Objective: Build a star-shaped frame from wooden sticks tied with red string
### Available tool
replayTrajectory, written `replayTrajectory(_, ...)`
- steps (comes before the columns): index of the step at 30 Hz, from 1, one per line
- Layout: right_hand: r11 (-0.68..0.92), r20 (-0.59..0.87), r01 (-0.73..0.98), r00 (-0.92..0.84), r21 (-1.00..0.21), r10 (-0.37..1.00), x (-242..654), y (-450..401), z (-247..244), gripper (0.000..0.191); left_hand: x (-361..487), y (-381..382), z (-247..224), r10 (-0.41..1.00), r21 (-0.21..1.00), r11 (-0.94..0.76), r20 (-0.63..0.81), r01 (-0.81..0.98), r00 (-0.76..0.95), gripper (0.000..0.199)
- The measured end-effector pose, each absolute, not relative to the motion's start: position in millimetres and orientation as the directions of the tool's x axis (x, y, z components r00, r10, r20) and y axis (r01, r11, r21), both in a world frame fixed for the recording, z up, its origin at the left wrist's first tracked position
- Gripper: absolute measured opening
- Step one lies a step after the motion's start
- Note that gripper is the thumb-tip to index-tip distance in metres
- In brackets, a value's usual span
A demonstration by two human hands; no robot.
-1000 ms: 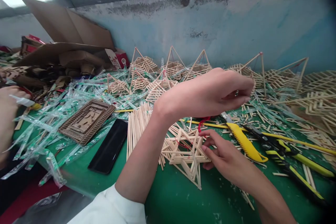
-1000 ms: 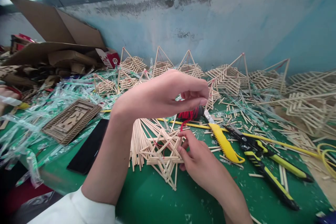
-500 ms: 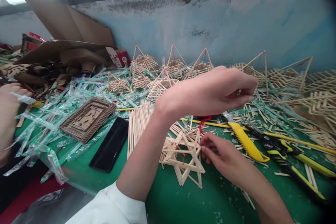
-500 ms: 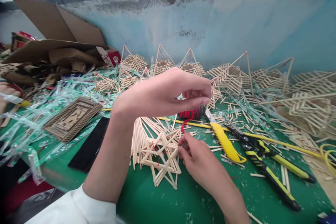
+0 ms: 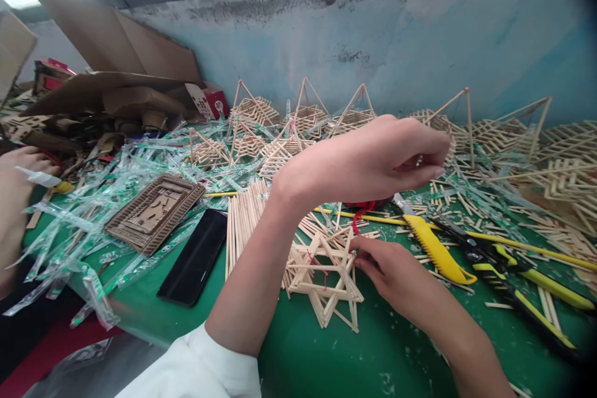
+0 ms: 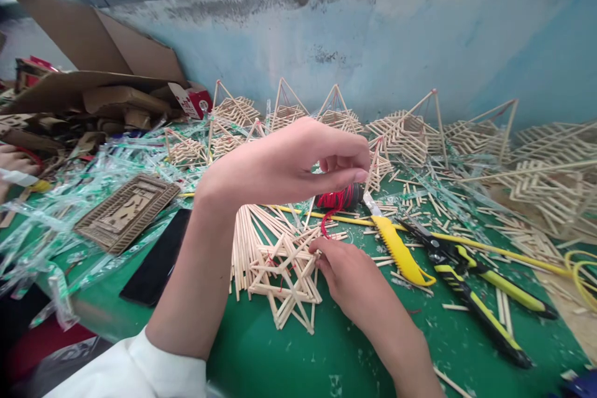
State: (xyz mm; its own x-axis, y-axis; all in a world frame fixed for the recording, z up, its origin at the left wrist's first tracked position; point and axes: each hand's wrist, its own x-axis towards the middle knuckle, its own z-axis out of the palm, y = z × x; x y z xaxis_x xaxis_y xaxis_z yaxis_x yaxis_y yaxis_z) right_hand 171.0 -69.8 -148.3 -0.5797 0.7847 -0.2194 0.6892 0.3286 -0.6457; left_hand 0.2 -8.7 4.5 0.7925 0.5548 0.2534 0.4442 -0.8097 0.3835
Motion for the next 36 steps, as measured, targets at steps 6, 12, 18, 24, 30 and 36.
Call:
replayTrajectory(6, 0.336, -0.196, 0.715, -0.549, -0.613, 0.812, 171.9, -65.5, -152.1, 0.019, 0.0, -8.3, 3.1, 0.538, 0.371, -0.824, 0.281, 0.427, 0.795, 0.023)
replayTrajectory(12, 0.296, -0.205, 0.713, -0.526, -0.636, 0.826, 171.5, -70.9, -141.5, 0.024, -0.8, -7.8, 3.1, 0.543, 0.340, -0.826, 0.268, 0.449, 0.795, 0.026)
replayTrajectory(18, 0.236, -0.260, 0.740, -0.487, -0.630, 0.834, 163.8, -76.4, -134.6, 0.027, -0.8, -6.3, 3.3, 0.542, 0.341, -0.825, 0.255, 0.450, 0.801, 0.025)
replayTrajectory(24, 0.260, -0.258, 0.760, -0.488, -0.596, 0.834, 159.6, -76.3, -135.4, 0.021, -0.4, -7.1, 3.6, 0.561, 0.363, -0.808, 0.235, 0.464, 0.794, 0.023)
replayTrajectory(30, 0.218, -0.310, 0.778, -0.467, -0.590, 0.828, 159.5, -75.1, -131.6, 0.021, -1.1, -7.5, 3.4, 0.569, 0.375, -0.799, 0.222, 0.470, 0.792, 0.022)
replayTrajectory(36, 0.235, -0.283, 0.770, -0.472, -0.593, 0.835, 161.1, -75.7, -133.4, 0.022, -1.5, -7.1, 3.6, 0.572, 0.384, -0.794, 0.211, 0.470, 0.793, 0.021)
